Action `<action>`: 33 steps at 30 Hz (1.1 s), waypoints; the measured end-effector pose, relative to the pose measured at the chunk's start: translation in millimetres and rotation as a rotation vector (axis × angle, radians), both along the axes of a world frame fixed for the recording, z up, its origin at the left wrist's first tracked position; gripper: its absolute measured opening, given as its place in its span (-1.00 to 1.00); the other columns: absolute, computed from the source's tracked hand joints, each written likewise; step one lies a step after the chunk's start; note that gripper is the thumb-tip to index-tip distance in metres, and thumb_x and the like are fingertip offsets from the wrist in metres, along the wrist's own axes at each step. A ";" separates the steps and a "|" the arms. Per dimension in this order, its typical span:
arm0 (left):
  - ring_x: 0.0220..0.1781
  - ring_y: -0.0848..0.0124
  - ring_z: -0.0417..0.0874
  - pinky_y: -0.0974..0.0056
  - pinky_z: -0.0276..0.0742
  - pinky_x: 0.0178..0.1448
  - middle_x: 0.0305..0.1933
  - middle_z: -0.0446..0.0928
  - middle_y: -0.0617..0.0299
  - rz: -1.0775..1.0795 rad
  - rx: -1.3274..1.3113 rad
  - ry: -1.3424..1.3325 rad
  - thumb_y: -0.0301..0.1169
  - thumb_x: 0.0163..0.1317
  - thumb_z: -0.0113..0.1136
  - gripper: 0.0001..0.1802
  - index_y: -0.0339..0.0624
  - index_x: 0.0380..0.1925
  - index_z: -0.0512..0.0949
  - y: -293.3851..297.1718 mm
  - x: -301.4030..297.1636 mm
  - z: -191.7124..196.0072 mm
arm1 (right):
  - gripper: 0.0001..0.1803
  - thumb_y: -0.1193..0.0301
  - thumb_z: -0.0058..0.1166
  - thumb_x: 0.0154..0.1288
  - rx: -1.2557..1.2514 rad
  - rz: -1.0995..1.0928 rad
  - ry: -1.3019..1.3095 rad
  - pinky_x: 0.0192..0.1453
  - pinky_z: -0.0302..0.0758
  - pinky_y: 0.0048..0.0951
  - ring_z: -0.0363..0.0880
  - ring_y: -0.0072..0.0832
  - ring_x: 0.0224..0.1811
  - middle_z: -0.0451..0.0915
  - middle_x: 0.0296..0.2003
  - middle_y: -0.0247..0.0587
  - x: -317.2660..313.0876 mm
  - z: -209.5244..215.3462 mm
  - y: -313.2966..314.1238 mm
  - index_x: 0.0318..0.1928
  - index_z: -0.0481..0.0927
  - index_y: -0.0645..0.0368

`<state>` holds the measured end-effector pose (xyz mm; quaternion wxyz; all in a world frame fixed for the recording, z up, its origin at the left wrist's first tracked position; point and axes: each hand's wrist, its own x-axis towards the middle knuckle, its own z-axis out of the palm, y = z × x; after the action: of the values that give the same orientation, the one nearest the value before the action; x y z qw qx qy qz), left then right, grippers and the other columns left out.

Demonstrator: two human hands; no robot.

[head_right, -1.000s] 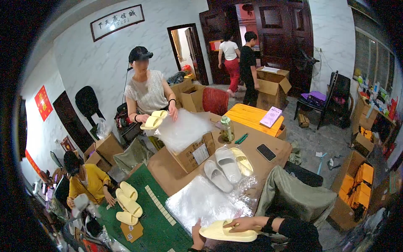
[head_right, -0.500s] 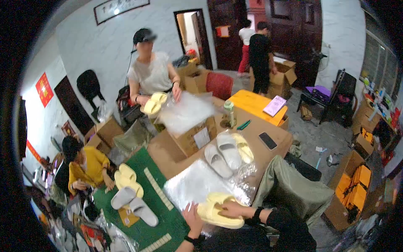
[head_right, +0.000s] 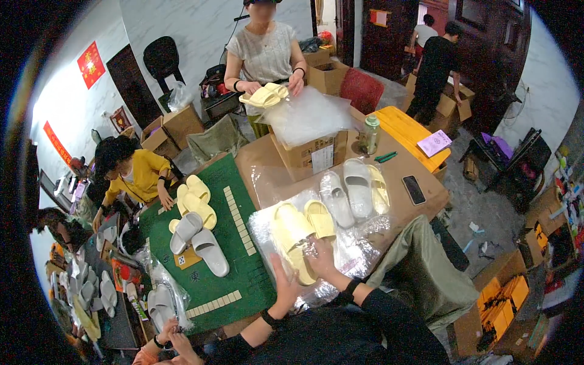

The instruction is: Packing slippers into a large plastic bag at a workstation.

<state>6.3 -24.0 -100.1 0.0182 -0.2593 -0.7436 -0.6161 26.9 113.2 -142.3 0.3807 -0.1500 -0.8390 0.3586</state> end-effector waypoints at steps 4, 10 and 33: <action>-0.30 0.44 0.50 0.47 0.49 -0.20 -0.32 0.38 0.18 -0.457 -0.135 -0.887 -0.40 0.30 -0.17 -0.64 -0.36 0.04 0.19 -16.9 -32.8 -45.1 | -0.62 0.41 0.01 0.00 0.078 -0.100 -0.316 -0.08 0.26 -0.12 0.33 -0.02 -0.14 0.45 -0.27 -0.01 -29.1 -0.5 6.9 -0.10 0.44 0.24; -0.18 0.15 0.60 0.25 0.49 -0.03 -0.21 0.51 -0.12 -0.831 -0.299 -1.161 -0.31 0.36 -0.31 -0.53 -0.43 0.15 0.05 -21.0 -23.0 -23.8 | -0.31 0.13 -0.03 0.03 0.145 -0.063 -0.530 -0.02 0.27 -0.03 0.30 0.01 0.01 0.34 -0.07 0.06 -86.9 15.5 21.6 0.19 0.17 0.08; -0.11 0.38 0.51 0.30 0.35 0.09 -0.28 0.55 0.13 -1.360 -0.258 -0.840 -0.22 0.37 -0.33 -0.58 -0.25 0.09 0.27 6.7 -28.5 22.2 | -0.22 0.51 0.14 -0.20 0.301 0.181 -0.491 0.08 0.24 -0.17 0.25 -0.07 0.07 0.16 0.14 0.10 71.7 46.8 55.0 0.17 0.25 -0.01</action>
<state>-22.1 -17.3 -77.9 -0.6714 -0.4016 -0.4332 -0.4476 98.6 168.2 -95.5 0.1507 -0.0986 -0.9597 0.2159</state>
